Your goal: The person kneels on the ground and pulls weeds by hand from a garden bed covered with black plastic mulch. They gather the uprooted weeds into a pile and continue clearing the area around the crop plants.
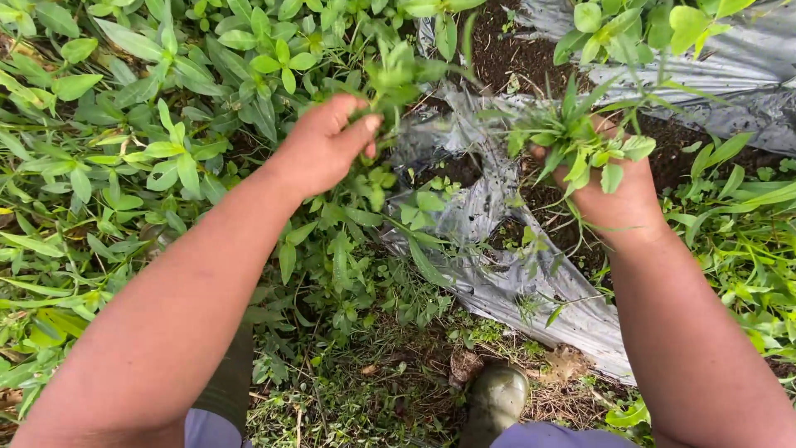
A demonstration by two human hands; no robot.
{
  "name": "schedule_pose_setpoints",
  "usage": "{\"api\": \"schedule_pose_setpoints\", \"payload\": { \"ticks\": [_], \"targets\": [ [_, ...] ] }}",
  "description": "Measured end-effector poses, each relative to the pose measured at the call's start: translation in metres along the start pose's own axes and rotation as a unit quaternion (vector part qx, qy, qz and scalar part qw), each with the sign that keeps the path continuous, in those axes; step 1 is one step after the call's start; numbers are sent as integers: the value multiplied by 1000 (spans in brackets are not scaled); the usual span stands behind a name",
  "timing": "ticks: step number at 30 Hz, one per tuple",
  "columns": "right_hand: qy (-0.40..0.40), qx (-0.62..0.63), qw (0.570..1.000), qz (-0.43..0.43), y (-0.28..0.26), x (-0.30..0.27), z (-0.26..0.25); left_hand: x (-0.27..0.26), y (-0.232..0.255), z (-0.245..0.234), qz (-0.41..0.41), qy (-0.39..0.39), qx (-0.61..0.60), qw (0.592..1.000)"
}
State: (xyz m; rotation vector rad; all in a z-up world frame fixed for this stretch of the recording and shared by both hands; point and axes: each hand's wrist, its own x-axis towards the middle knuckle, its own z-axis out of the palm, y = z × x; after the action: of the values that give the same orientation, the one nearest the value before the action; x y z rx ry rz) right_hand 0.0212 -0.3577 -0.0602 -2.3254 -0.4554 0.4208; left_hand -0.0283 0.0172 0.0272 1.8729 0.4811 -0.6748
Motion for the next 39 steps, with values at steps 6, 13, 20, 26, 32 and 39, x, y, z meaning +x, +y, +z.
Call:
{"api": "schedule_pose_setpoints", "payload": {
  "ticks": [6, 13, 20, 26, 32, 39],
  "targets": [
    [-19, 76, 996, 32, -35, -3, -1, -4, -22, 9, 67, -92, 514, 850],
    [-77, -3, 993, -94, -108, 15, 25, -11, -57, -19, 68, -9, 582, 810],
    [-167, -252, 938, -171, -170, 68, 123, 5, -104, -66, 52, -14, 474, 879],
    [-185, -310, 907, -215, -163, 74, 196, -3, -89, -71, 41, -12, 438, 898],
    [-51, -179, 949, -253, -117, 72, 199, -15, -84, -82, 52, 22, 308, 950],
    [-112, -74, 977, -167, -183, 89, 143, -18, -90, -110, 55, 42, 159, 985]
  ]
}}
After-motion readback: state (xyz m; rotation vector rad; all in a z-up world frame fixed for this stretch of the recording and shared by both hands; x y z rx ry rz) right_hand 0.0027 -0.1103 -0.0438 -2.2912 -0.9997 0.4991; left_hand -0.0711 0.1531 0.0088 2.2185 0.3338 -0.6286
